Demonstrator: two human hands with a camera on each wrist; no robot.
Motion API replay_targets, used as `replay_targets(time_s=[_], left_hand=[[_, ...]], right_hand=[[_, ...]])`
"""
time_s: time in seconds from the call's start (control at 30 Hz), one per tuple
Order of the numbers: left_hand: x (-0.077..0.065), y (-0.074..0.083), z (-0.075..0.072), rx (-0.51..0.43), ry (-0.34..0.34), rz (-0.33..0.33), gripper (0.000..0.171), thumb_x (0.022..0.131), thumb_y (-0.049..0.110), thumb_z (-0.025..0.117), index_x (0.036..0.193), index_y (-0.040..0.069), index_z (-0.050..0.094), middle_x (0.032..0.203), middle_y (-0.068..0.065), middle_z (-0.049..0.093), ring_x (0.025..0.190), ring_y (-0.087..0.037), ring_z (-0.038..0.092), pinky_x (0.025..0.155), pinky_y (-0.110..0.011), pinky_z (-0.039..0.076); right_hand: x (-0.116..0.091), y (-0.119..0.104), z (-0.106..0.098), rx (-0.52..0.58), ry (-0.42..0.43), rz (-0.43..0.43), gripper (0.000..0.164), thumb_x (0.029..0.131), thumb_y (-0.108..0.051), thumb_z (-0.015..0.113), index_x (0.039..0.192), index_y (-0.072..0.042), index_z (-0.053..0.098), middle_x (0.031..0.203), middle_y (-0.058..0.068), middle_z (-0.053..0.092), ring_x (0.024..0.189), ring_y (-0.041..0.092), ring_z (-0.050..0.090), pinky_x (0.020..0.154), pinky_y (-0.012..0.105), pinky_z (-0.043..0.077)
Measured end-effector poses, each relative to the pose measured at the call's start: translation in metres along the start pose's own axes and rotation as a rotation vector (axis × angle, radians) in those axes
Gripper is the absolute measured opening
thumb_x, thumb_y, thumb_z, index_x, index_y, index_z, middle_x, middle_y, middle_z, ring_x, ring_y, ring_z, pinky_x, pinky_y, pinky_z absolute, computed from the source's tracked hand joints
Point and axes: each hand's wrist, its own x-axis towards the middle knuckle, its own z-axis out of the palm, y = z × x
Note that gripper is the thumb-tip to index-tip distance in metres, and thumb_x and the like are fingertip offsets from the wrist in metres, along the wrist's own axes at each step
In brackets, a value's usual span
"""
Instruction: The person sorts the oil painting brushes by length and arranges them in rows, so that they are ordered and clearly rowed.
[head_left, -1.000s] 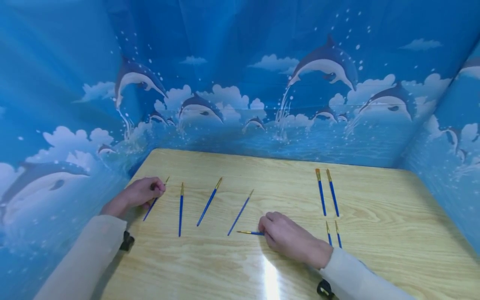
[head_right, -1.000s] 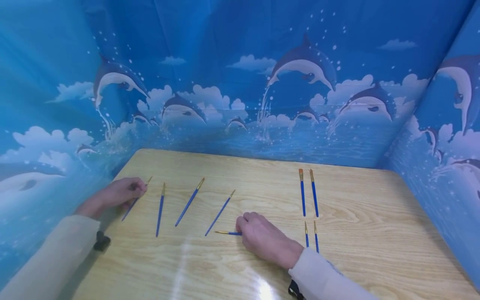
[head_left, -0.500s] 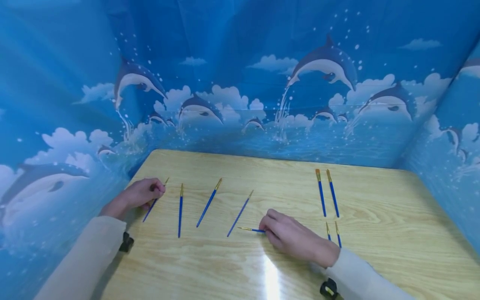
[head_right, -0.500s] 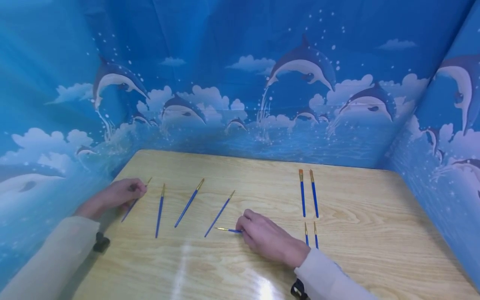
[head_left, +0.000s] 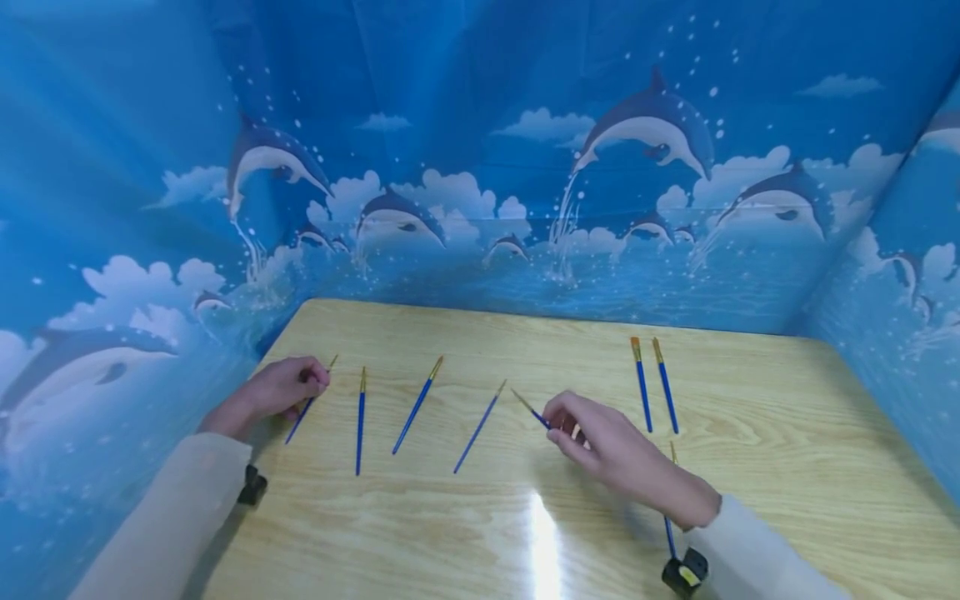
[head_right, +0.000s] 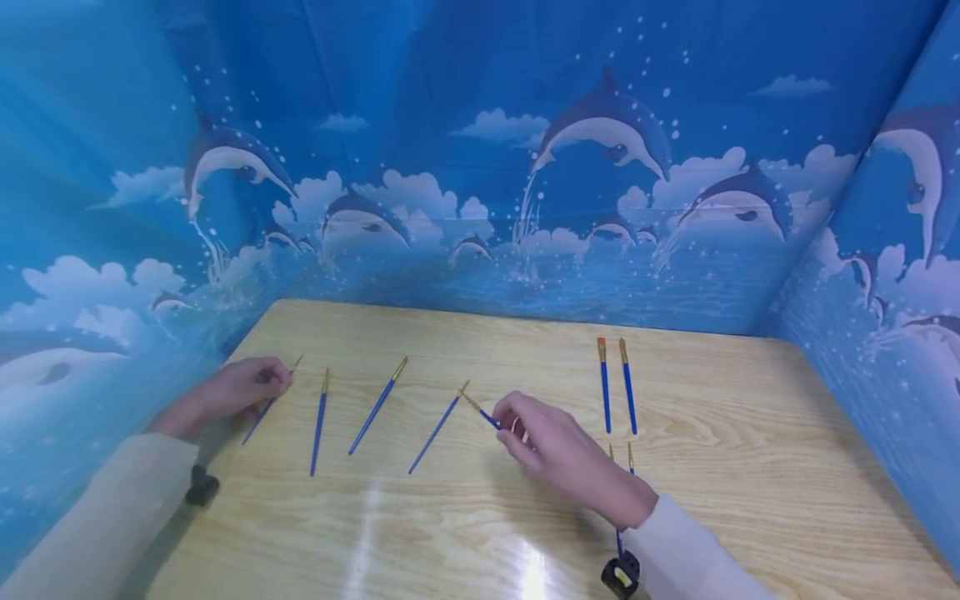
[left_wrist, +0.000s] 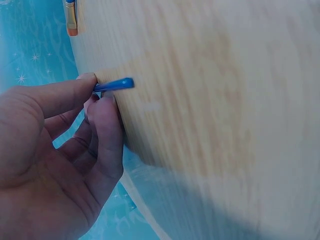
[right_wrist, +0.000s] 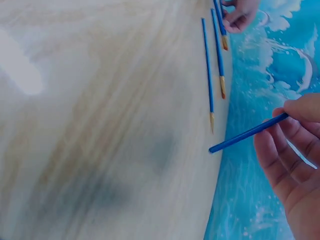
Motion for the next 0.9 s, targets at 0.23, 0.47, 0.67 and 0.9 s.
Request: replay_targets(time_s=[0.23,0.47,0.67,0.9], left_hand=[[-0.002,0.002,-0.001,-0.012,-0.009,0.011,0.012,0.114,0.016,0.054,0.118,0.008,0.062,0.104,-0.011,0.059,0.091,-0.025,0.057,0.072,-0.036,0.055],[0.000,0.002,-0.001,-0.010,-0.008,0.008,0.012,0.114,0.017,0.055,0.119,0.009,0.063,0.106,-0.011,0.060,0.090,-0.024,0.058,0.072,-0.036,0.055],[0.001,0.000,-0.002,-0.006,-0.007,0.019,0.012,0.114,0.017,0.055,0.118,0.008,0.063,0.105,-0.011,0.060,0.090,-0.025,0.058,0.071,-0.036,0.056],[0.001,-0.001,-0.002,-0.012,-0.012,0.017,0.012,0.114,0.016,0.055,0.118,0.008,0.062,0.104,-0.011,0.060,0.088,-0.024,0.057,0.071,-0.036,0.055]], right_hand=[[-0.008,0.005,-0.018,0.048,0.060,0.100,0.016,0.108,-0.009,0.067,0.123,-0.010,0.062,0.104,0.003,0.072,0.091,0.018,0.074,0.078,0.025,0.061],[-0.026,0.016,-0.032,0.012,0.082,0.137,0.011,0.108,-0.009,0.067,0.118,-0.014,0.065,0.105,0.002,0.072,0.093,0.017,0.074,0.075,0.027,0.061],[-0.036,0.024,-0.044,-0.036,0.131,0.132,0.014,0.106,-0.008,0.070,0.116,-0.018,0.070,0.107,-0.001,0.073,0.089,0.008,0.070,0.072,0.027,0.060],[-0.050,0.035,-0.047,-0.039,0.167,0.154,0.015,0.105,-0.006,0.071,0.118,-0.014,0.072,0.107,0.002,0.074,0.085,0.005,0.068,0.069,0.026,0.059]])
